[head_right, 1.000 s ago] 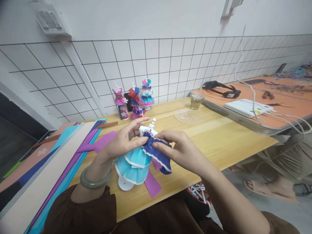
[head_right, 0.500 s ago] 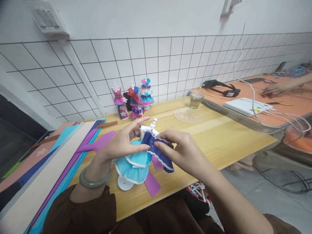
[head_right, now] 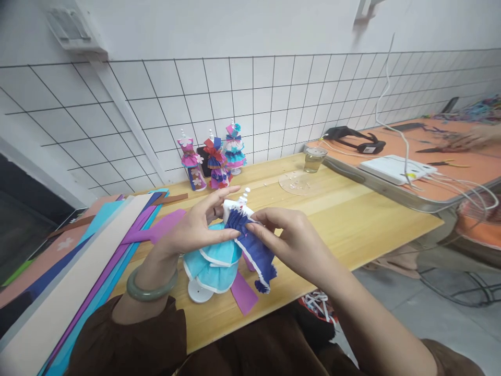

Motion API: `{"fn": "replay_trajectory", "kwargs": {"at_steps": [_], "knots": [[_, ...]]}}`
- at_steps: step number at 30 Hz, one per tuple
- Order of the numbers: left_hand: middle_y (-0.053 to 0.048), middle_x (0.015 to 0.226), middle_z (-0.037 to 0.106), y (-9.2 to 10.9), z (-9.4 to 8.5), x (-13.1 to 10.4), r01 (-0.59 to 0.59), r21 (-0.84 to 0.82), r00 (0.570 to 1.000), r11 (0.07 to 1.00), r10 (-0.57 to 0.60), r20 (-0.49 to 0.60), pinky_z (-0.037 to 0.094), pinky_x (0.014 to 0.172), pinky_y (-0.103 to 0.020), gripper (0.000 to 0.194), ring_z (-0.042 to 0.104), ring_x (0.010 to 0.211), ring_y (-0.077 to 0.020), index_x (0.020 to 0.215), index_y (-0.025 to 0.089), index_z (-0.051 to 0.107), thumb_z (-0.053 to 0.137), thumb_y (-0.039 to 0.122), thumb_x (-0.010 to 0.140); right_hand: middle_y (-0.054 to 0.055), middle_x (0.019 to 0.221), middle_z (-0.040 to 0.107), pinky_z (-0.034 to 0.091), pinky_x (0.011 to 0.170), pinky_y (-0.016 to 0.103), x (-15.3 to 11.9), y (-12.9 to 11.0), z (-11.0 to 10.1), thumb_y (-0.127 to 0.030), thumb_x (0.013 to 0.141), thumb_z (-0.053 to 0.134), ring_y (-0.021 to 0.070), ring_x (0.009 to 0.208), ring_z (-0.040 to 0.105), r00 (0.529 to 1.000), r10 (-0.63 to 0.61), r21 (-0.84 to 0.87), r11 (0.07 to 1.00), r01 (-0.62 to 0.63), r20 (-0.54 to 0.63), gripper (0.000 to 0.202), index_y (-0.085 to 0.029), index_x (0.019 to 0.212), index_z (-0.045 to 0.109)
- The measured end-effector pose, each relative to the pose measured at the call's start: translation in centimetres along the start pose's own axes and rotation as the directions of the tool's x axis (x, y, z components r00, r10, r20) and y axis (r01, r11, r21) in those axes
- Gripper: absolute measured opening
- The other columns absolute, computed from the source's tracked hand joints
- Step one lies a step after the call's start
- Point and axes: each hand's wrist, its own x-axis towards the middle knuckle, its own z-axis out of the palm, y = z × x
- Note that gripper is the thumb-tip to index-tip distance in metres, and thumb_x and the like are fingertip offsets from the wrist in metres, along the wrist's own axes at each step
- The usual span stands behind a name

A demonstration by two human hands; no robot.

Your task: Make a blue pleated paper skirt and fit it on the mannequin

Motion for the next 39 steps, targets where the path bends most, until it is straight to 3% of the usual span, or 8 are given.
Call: {"fn": "replay_trajectory", "kwargs": {"at_steps": [6, 14, 21, 29, 39], "knots": [[-0.007, 0.126, 0.050, 0.06, 0.02, 0.05, -0.010, 0.034, 1.000, 0.999, 0.011, -0.016, 0.043, 0.087, -0.035, 0.074, 0.050, 0.103, -0.0204, 0.133, 0.029, 0.038, 0.072, 0.028, 0.067, 0.002, 0.070, 0.066, 0.044, 0.048, 0.021, 0.13, -0.33, -0.14, -0.035, 0.085, 0.055, 0.0124, 0.059, 0.058, 0.999, -0.015, -0.040, 0.999, 0.013, -0.049, 0.019, -0.019, 0.082, 0.064], [-0.006, 0.116, 0.054, 0.15, 0.19, 0.06, 0.002, 0.063, 1.000, 0.998, -0.001, -0.007, 0.045, 0.083, -0.034, 0.070, 0.052, 0.089, -0.0155, 0.134, 0.028, 0.037, 0.065, 0.018, 0.071, 0.002, 0.069, 0.065, 0.043, 0.049, 0.021, 0.33, -0.66, 0.02, -0.030, 0.086, 0.053, 0.0114, 0.059, 0.056, 0.998, -0.022, -0.067, 0.998, 0.019, -0.057, 0.017, -0.018, 0.080, 0.062], [-0.002, 0.096, 0.055, 0.28, 0.09, 0.06, 0.019, 0.068, 0.999, 0.998, -0.021, 0.027, 0.045, 0.079, -0.032, 0.072, 0.050, 0.080, -0.0133, 0.136, 0.028, 0.033, 0.065, 0.019, 0.072, 0.002, 0.068, 0.063, 0.044, 0.052, 0.022, 0.28, -0.36, -0.04, -0.030, 0.086, 0.053, 0.0113, 0.059, 0.056, 0.996, -0.049, -0.100, 0.994, 0.041, -0.080, 0.015, -0.018, 0.080, 0.061], [-0.006, 0.115, 0.053, 0.34, 0.18, 0.18, 0.038, 0.040, 0.999, 0.998, -0.039, 0.020, 0.044, 0.086, -0.035, 0.076, 0.051, 0.092, -0.0168, 0.136, 0.027, 0.033, 0.070, 0.034, 0.069, 0.001, 0.069, 0.064, 0.044, 0.053, 0.022, 0.40, -0.14, 0.18, -0.029, 0.086, 0.053, 0.0107, 0.058, 0.056, 0.993, -0.091, -0.120, 0.989, 0.080, -0.081, 0.013, -0.018, 0.082, 0.061], [-0.004, 0.102, 0.056, 0.56, 0.65, 0.22, 0.023, 0.054, 0.999, 0.998, -0.022, -0.032, 0.046, 0.084, -0.033, 0.066, 0.052, 0.084, -0.0130, 0.134, 0.026, 0.036, 0.063, 0.018, 0.074, 0.001, 0.071, 0.064, 0.044, 0.057, 0.023, 0.49, -0.22, 0.31, -0.026, 0.085, 0.054, 0.0111, 0.060, 0.056, 0.992, -0.095, -0.121, 0.989, 0.085, -0.079, 0.010, -0.019, 0.083, 0.060]]}}
